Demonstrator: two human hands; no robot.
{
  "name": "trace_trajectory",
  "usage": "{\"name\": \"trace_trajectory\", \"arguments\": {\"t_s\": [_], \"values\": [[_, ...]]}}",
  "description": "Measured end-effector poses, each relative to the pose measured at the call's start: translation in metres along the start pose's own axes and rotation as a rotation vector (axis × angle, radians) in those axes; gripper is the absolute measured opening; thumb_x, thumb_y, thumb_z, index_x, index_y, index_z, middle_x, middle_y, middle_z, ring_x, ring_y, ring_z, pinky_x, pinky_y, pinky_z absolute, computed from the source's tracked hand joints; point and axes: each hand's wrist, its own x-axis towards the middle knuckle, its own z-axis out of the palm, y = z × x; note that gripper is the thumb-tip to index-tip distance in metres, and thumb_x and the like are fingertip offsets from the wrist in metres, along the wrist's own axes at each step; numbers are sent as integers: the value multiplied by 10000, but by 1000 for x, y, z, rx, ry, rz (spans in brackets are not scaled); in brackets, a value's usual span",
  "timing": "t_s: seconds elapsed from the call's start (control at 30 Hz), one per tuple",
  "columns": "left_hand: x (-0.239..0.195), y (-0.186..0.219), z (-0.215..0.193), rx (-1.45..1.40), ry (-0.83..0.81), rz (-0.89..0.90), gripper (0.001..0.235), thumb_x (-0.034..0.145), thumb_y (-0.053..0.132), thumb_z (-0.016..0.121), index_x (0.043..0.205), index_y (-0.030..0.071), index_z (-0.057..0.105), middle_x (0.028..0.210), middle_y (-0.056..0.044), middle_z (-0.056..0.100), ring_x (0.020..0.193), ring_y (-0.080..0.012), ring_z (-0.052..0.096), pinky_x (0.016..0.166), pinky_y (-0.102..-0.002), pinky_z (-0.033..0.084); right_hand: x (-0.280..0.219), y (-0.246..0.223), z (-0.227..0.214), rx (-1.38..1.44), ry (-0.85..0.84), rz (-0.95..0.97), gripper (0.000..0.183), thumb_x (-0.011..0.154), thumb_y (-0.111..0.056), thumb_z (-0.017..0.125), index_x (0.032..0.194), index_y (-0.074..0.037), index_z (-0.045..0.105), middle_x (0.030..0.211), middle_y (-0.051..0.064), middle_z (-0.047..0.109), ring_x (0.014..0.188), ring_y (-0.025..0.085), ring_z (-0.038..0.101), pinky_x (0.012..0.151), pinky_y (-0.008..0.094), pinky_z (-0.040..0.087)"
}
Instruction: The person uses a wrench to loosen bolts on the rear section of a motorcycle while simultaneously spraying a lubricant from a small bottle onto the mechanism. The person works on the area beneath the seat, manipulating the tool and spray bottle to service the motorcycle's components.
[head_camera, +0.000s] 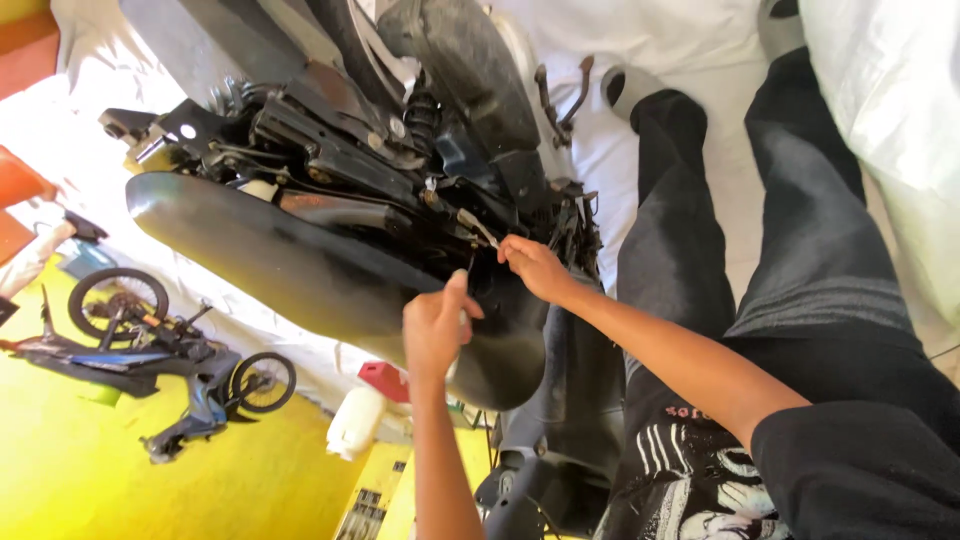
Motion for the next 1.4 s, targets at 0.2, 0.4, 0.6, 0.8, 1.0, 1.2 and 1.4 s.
{"name": "trace_trajectory", "arguments": {"t_s": [0.2,0.4,0.6,0.8,1.0,1.2,1.4], "values": [[22,2,31,-87,93,50,568,996,285,435,496,111,638,338,-80,494,362,-212,494,545,-315,470,-2,2,-4,-113,28,14,247,1035,-221,464,969,-185,699,613,17,567,621,151,535,631,296,465],[21,3,31,-171,95,45,583,1027,279,393,527,87,626,352,-79,495,365,-203,481,538,-301,459,-15,-24,6,-8,17,3,236,1027,-219,488,960,-174,709,614,-9,549,620,118,522,615,263,452],[15,16,20,-214,8,-50,576,1004,350,400,537,88,611,370,-91,496,386,-205,479,533,-309,422,-10,-7,2,18,19,32,270,1025,-171,448,925,-138,696,581,38,540,586,144,513,603,290,442],[31,9,33,-107,39,-63,572,976,374,395,495,126,580,350,-79,494,374,-231,516,521,-326,450,0,-36,2,-12,15,-6,259,1012,-216,498,894,-155,720,568,13,542,567,131,510,581,279,444],[31,-2,41,-107,52,-72,508,954,344,433,513,140,580,350,-46,496,324,-179,505,450,-288,424,-3,34,-9,27,-11,147,306,987,-198,462,847,-102,717,527,32,508,492,132,469,493,268,400],[6,14,26,-339,57,52,229,938,242,667,782,74,653,472,-50,543,529,-130,510,569,-256,401,-3,-40,4,164,-85,85,304,1014,-204,480,858,-104,722,550,5,514,491,96,443,490,237,377],[-8,-12,-10,-299,155,196,93,911,108,712,848,80,650,506,-58,582,480,-143,571,533,-242,442,-14,44,2,41,21,178,299,996,-240,482,840,-113,702,480,48,495,443,170,516,433,271,389]]}}
